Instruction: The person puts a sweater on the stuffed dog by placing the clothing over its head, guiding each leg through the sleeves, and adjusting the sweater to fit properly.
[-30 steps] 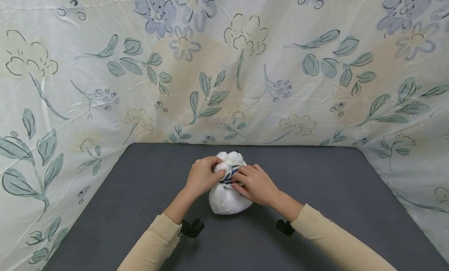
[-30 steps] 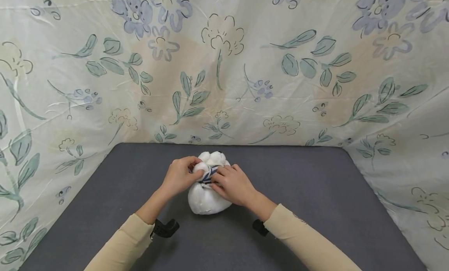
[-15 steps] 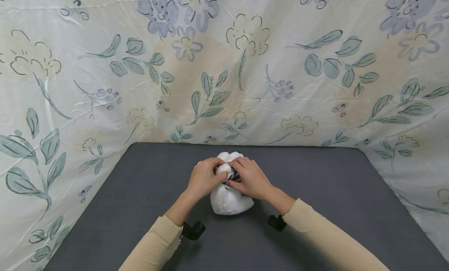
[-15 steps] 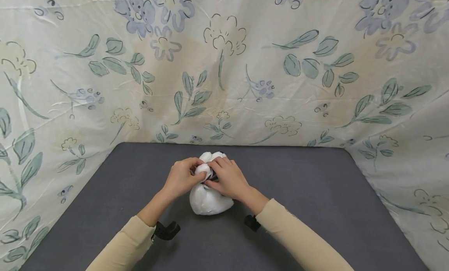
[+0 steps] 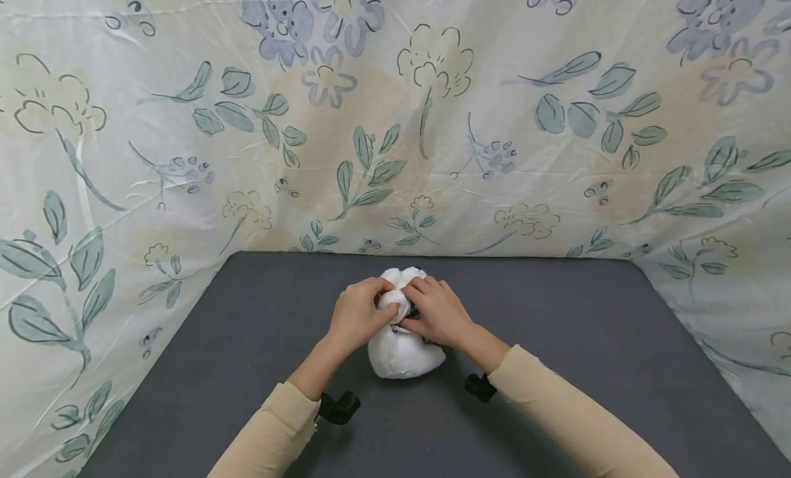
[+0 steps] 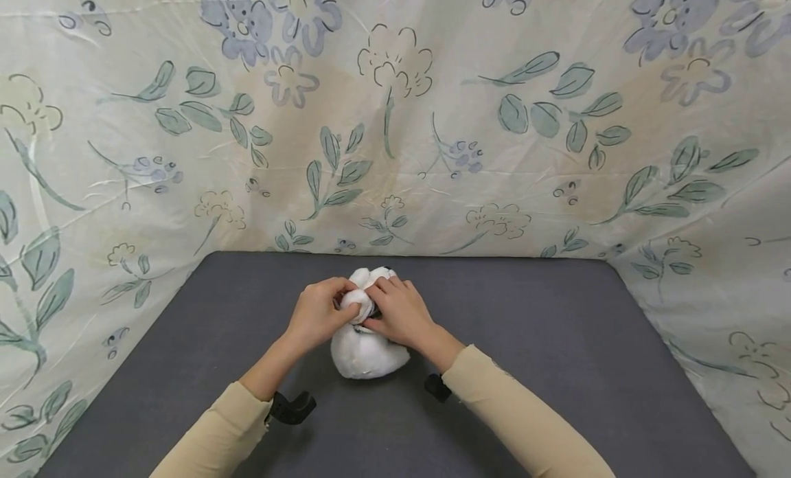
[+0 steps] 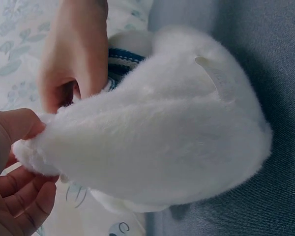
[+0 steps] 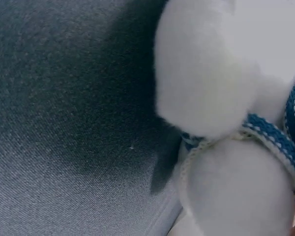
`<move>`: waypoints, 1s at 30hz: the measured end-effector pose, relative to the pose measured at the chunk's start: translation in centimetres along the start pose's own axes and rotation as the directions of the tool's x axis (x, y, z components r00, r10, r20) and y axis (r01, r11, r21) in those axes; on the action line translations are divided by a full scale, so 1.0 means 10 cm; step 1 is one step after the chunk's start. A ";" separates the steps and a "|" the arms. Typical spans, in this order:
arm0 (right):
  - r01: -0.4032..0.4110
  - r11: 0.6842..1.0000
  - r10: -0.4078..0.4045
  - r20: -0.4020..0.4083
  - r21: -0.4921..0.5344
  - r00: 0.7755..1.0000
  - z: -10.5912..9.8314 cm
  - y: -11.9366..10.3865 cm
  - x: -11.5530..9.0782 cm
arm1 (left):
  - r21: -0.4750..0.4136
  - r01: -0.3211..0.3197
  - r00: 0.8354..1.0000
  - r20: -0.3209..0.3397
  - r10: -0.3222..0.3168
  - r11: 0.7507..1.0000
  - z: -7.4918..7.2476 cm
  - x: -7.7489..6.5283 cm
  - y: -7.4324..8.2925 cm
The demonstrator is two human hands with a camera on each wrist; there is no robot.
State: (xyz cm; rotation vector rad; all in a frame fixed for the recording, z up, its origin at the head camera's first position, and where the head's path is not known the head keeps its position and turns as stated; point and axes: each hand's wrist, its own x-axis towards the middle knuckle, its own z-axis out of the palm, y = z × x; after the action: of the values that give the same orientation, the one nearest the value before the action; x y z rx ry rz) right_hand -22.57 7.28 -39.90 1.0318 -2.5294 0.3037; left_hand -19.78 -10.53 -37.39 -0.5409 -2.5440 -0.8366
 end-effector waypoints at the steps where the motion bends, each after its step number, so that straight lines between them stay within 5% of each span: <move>1: -0.006 1.000 0.006 0.006 -0.006 1.000 0.00 0.00 0.00 | 0.001 -0.005 1.000 -0.006 0.005 1.000 0.00 0.00 0.00; 11: -0.058 0.998 0.059 0.048 -0.018 0.997 -0.01 -0.01 0.00 | 0.001 0.054 0.998 0.028 -0.054 0.999 -0.04 0.00 0.02; 24: 0.019 0.988 -0.011 -0.058 0.151 0.998 -0.02 -0.04 0.03 | -0.026 0.150 0.983 0.109 -0.146 0.988 -0.05 -0.02 0.04; 30: -0.011 0.986 0.013 -0.015 0.169 1.000 -0.02 -0.04 0.04 | -0.021 0.123 0.990 0.074 -0.121 0.992 -0.04 -0.04 0.05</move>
State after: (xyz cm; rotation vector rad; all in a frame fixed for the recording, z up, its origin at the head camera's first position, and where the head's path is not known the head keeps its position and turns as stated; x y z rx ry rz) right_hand -22.49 6.77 -39.56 1.0711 -2.5308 0.5354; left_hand -19.10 -10.55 -37.06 -0.4344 -2.6582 -0.9083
